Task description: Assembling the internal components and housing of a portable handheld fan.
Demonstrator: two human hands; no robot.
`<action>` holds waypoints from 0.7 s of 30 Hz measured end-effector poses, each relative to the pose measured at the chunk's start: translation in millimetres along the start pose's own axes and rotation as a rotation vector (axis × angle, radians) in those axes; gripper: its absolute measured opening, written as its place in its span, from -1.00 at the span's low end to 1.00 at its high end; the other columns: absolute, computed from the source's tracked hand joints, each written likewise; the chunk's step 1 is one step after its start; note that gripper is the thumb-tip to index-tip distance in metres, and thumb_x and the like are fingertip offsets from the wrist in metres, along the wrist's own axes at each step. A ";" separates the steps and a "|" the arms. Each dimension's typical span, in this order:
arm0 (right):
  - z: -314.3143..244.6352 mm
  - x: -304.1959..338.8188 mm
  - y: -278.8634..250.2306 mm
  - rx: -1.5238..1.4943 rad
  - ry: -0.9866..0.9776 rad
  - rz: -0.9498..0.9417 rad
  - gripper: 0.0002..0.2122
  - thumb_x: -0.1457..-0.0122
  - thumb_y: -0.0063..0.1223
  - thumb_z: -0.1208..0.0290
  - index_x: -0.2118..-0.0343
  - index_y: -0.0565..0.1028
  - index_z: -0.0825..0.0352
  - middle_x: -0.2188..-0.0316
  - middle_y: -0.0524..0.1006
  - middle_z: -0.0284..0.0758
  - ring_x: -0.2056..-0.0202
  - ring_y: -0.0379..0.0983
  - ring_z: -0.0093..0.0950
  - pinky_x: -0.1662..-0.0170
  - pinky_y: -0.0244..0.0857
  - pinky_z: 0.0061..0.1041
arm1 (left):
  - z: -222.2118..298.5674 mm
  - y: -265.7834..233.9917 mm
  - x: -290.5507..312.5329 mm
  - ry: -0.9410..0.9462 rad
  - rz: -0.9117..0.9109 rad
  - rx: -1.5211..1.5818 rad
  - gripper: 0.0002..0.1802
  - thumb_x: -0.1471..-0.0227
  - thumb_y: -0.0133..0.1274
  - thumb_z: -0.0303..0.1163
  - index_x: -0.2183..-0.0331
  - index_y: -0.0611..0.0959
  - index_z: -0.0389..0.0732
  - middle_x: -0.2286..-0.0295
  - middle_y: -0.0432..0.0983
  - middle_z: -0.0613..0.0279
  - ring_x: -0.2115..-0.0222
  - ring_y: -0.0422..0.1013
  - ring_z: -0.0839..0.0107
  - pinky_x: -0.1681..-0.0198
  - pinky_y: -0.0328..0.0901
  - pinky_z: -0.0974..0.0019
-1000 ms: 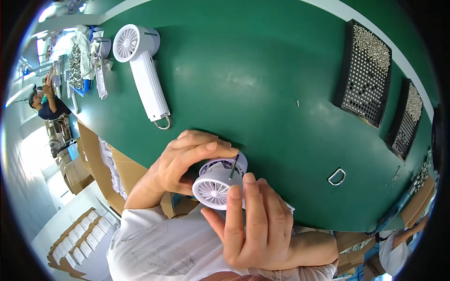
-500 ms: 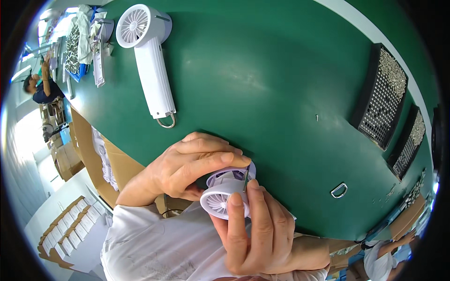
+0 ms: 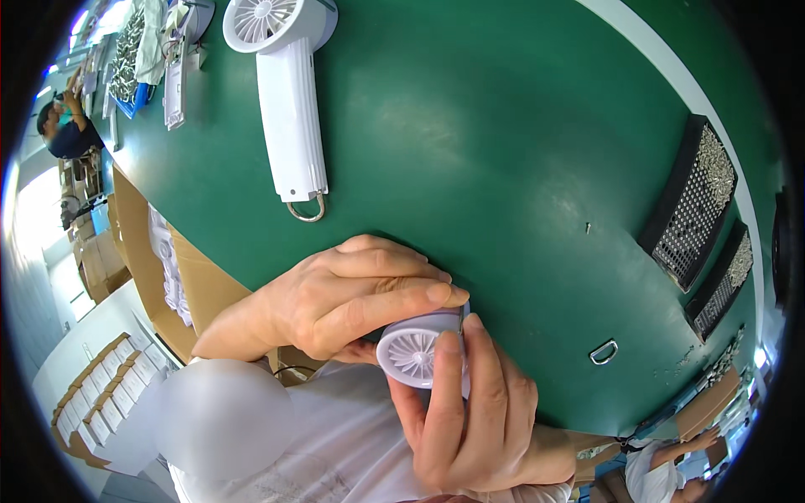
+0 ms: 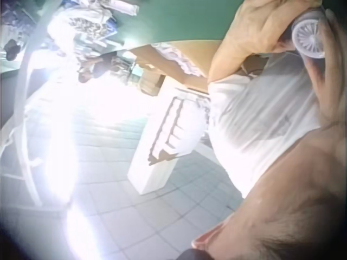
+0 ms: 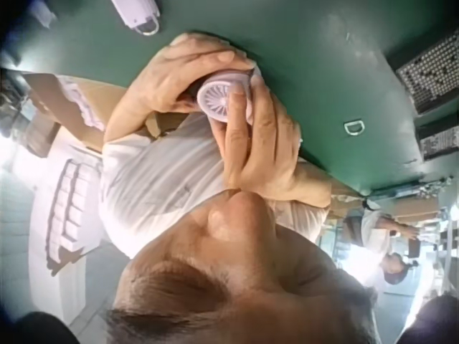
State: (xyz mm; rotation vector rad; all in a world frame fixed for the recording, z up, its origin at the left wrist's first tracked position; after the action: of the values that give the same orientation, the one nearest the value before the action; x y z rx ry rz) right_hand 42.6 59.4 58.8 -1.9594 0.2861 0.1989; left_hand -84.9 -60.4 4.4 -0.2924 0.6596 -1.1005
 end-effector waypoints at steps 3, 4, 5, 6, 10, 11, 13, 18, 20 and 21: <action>-0.1 -2.4 1.5 0.026 -0.069 -0.003 -0.56 -0.21 0.31 0.24 0.15 0.54 0.66 0.28 0.61 0.12 0.39 0.60 -0.20 0.46 0.44 -0.43 | 0.2 -1.3 -1.6 0.005 0.007 0.017 -0.20 -0.11 0.28 -0.16 -0.22 0.37 -0.39 0.18 0.69 -0.04 0.14 0.57 0.10 0.09 0.44 0.15; -0.6 -2.5 1.2 0.024 -0.079 0.008 -0.55 -0.21 0.31 0.24 0.17 0.54 0.68 0.29 0.61 0.11 0.39 0.60 -0.19 0.46 0.44 -0.43 | 0.8 -1.8 -1.8 0.007 0.007 0.019 -0.19 -0.11 0.28 -0.16 -0.23 0.36 -0.40 0.16 0.69 -0.05 0.15 0.57 0.09 0.08 0.43 0.13; 0.1 -2.3 0.9 0.013 -0.093 -0.008 -0.53 -0.21 0.32 0.25 0.14 0.52 0.70 0.26 0.60 0.13 0.36 0.60 -0.15 0.43 0.47 -0.39 | 0.5 -2.8 -1.0 0.013 -0.002 0.016 -0.18 -0.12 0.28 -0.15 -0.23 0.35 -0.40 0.15 0.68 -0.06 0.15 0.57 0.08 0.08 0.42 0.13; 0.3 -3.2 -0.1 0.006 -0.098 -0.016 -0.52 -0.20 0.32 0.25 0.12 0.51 0.71 0.25 0.60 0.14 0.34 0.60 -0.14 0.41 0.49 -0.36 | 0.3 -3.7 0.3 0.020 -0.010 0.013 -0.18 -0.12 0.28 -0.15 -0.24 0.35 -0.41 0.13 0.67 -0.08 0.16 0.57 0.08 0.08 0.42 0.13; 0.5 -1.7 0.2 -0.030 -0.106 -0.064 -0.51 -0.18 0.34 0.34 0.04 0.47 0.72 0.15 0.57 0.15 0.22 0.60 -0.05 0.29 0.52 -0.25 | 0.6 -4.7 2.0 0.039 -0.001 0.029 -0.18 -0.09 0.31 -0.15 -0.19 0.40 -0.49 0.11 0.66 -0.10 0.17 0.58 0.06 0.11 0.41 0.13; -0.9 -2.5 -2.4 -0.025 -0.077 -0.082 -0.50 -0.15 0.36 0.38 0.01 0.46 0.71 0.12 0.56 0.14 0.21 0.58 -0.04 0.26 0.51 -0.23 | 0.8 -3.3 1.9 0.047 0.014 0.037 -0.16 -0.06 0.34 -0.17 -0.19 0.40 -0.49 0.10 0.66 -0.09 0.17 0.58 0.07 0.12 0.41 0.13; -3.0 -0.2 -2.8 -0.045 -0.033 -0.068 -0.48 -0.13 0.38 0.39 -0.02 0.45 0.69 0.11 0.56 0.11 0.22 0.57 -0.05 0.25 0.49 -0.22 | 2.7 -2.7 1.2 0.063 0.026 0.044 -0.13 0.02 0.41 -0.22 -0.18 0.41 -0.49 0.10 0.65 -0.07 0.16 0.59 0.07 0.14 0.42 0.12; -3.1 4.5 0.0 -0.065 0.015 -0.052 -0.42 -0.06 0.43 0.41 -0.10 0.45 0.58 0.04 0.54 0.00 0.17 0.53 -0.03 0.14 0.46 -0.22 | 4.1 -1.4 4.6 0.128 0.046 -0.023 -0.11 0.19 0.49 -0.26 -0.14 0.49 -0.42 0.04 0.61 -0.02 0.19 0.58 0.02 0.15 0.45 0.07; -3.5 6.8 -6.0 -0.083 0.031 -0.040 -0.36 0.01 0.47 0.39 -0.14 0.45 0.50 0.01 0.54 -0.05 0.14 0.54 -0.05 0.09 0.45 -0.23 | 5.5 -2.0 2.8 0.148 0.041 -0.014 -0.11 0.30 0.51 -0.34 -0.11 0.54 -0.37 -0.01 0.59 0.02 0.19 0.57 0.03 0.13 0.45 0.08; -2.6 7.0 -15.5 -0.105 0.092 -0.110 -0.32 0.06 0.50 0.39 -0.17 0.46 0.43 -0.03 0.55 -0.08 0.10 0.56 -0.10 0.05 0.46 -0.25 | 5.6 -1.9 3.0 0.157 0.046 -0.014 -0.11 0.32 0.50 -0.37 -0.11 0.55 -0.37 -0.01 0.60 0.04 0.18 0.57 0.04 0.13 0.45 0.08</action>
State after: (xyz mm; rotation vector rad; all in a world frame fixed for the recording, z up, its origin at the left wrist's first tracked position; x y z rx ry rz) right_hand 53.9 62.1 71.6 -2.0855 0.2303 0.0531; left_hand -82.0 -64.5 8.7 -0.2032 0.8097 -1.0829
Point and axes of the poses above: each hand's wrist, its own x-axis away from the middle knuckle, its own y-axis out of the palm, z = x × y, the point moved 4 cm from there along -x, towards the middle knuckle
